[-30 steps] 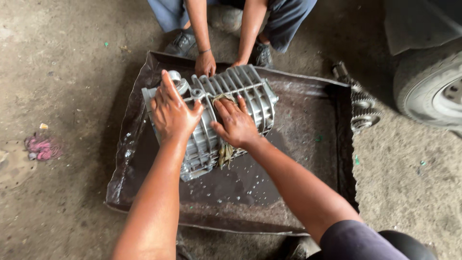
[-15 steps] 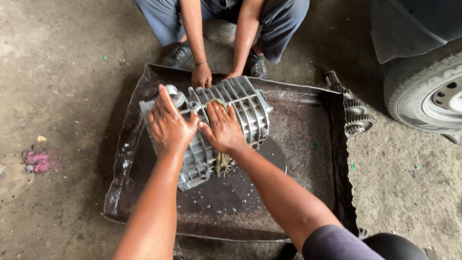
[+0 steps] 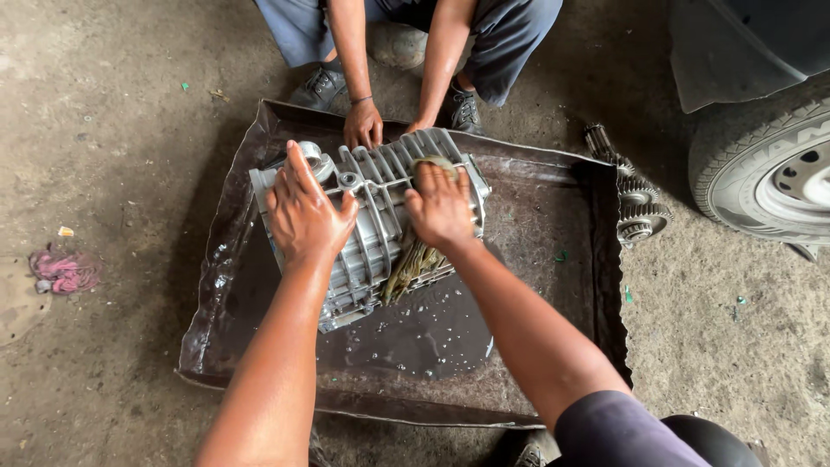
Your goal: The person cleans a metal gearbox housing with a cloth and a brush while it sits in a metal tray on the floor.
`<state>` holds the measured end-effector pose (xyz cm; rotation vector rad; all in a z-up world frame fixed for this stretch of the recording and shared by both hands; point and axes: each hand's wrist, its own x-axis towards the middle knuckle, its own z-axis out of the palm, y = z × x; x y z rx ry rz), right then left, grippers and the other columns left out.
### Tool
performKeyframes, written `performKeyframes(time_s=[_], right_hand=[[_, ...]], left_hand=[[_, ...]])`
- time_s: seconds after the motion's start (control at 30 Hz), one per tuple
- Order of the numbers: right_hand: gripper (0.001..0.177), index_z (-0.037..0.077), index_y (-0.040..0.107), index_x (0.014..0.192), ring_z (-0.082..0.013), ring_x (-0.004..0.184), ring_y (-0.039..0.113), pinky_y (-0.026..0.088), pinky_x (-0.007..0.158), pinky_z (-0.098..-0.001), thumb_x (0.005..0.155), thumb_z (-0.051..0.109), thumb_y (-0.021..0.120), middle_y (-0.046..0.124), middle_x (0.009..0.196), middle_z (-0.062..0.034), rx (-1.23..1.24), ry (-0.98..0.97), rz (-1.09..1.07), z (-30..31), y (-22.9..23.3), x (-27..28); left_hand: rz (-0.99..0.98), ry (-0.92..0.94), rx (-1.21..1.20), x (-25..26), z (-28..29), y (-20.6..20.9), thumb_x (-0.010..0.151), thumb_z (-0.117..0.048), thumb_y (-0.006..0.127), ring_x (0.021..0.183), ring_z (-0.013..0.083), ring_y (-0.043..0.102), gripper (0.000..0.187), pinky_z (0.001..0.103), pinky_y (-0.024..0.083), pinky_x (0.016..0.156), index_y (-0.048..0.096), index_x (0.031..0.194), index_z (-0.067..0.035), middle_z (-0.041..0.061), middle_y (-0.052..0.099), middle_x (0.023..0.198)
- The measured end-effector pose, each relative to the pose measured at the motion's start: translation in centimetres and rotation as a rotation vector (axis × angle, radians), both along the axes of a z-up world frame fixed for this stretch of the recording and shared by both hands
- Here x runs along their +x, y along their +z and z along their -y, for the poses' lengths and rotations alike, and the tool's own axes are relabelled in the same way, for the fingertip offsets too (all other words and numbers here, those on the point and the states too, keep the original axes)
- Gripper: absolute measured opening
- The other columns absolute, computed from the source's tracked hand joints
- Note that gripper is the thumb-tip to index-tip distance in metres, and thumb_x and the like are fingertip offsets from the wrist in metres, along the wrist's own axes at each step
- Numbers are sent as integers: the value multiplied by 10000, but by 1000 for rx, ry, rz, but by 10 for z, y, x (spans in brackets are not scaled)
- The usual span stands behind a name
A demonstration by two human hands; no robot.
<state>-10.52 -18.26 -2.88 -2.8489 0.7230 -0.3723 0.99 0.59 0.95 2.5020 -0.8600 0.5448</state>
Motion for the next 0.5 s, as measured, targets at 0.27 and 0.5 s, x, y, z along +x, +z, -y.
performKeyframes(time_s=[0.27,0.5], right_hand=[[599,40,441,1522,-312,1481,391,133,1273,-501,1054,407,374,477,1551,-211,101,230,123,-42,-10,18],[663,44,367,1536,-324,1464,333,91,1203,-527,1051,496,373,416,1556,-196,4,86,36,13,10,-16]], left_hand=[[49,-23,21,3,-2,1,880,-420,763,1352,389,527,1069,510,355,1129,129,1591,65,285,520,1474],[34,-11,44,-2,-4,2,870,-412,770,1348,380,525,1079,501,358,1130,125,1583,76,279,520,1467]])
